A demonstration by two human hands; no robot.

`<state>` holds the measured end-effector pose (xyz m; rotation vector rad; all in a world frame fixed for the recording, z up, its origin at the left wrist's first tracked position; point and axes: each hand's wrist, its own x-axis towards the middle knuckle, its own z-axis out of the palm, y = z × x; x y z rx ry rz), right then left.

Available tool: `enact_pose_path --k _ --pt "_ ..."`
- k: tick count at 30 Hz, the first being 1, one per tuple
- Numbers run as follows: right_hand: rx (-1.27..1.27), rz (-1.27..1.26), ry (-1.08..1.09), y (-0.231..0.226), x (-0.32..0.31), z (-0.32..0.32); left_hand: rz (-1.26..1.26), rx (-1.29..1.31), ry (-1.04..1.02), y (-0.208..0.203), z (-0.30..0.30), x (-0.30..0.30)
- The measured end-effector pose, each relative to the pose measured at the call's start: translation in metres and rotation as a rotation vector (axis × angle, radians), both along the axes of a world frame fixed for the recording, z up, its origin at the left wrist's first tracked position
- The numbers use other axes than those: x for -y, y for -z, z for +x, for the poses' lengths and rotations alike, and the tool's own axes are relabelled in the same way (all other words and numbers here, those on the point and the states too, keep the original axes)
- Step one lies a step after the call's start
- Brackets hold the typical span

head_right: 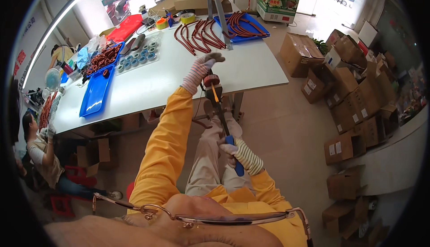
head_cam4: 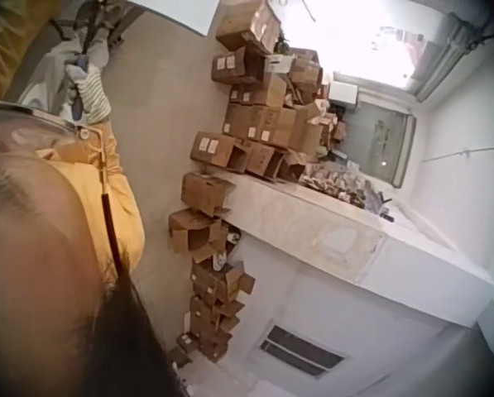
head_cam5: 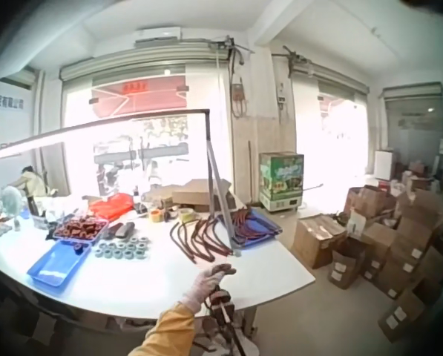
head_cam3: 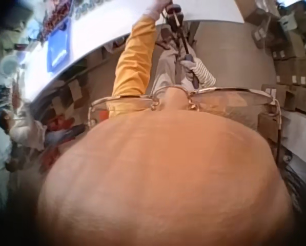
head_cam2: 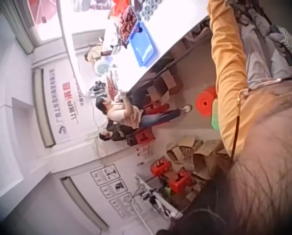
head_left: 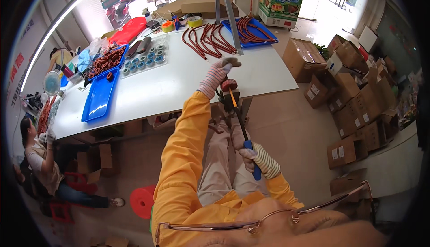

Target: Crimping metal connectors onto electrical wires using a tool.

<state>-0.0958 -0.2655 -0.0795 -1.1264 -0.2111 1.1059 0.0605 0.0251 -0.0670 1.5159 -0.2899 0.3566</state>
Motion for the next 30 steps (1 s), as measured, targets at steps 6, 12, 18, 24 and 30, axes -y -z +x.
enact_pose_path --k 6,12,18,24,30 --pt "-0.334 0.15 0.091 -0.006 -0.015 0.017 0.05 -0.299 -0.044 0.011 0.004 -0.006" --pt "-0.558 0.516 0.039 0.016 0.021 -0.058 0.332 -0.059 -1.203 0.053 -0.06 0.014" --pt "-0.19 -0.093 0.03 0.003 0.136 -0.135 1.151 0.514 -0.707 0.009 -0.128 0.079" --pt "0.007 -0.216 0.08 0.015 0.117 -0.119 1.432 0.516 -0.184 -0.002 -0.111 0.055" --pt "0.212 -0.096 0.16 0.003 0.069 -0.064 0.299 0.152 -0.28 -0.068 -0.068 0.057"
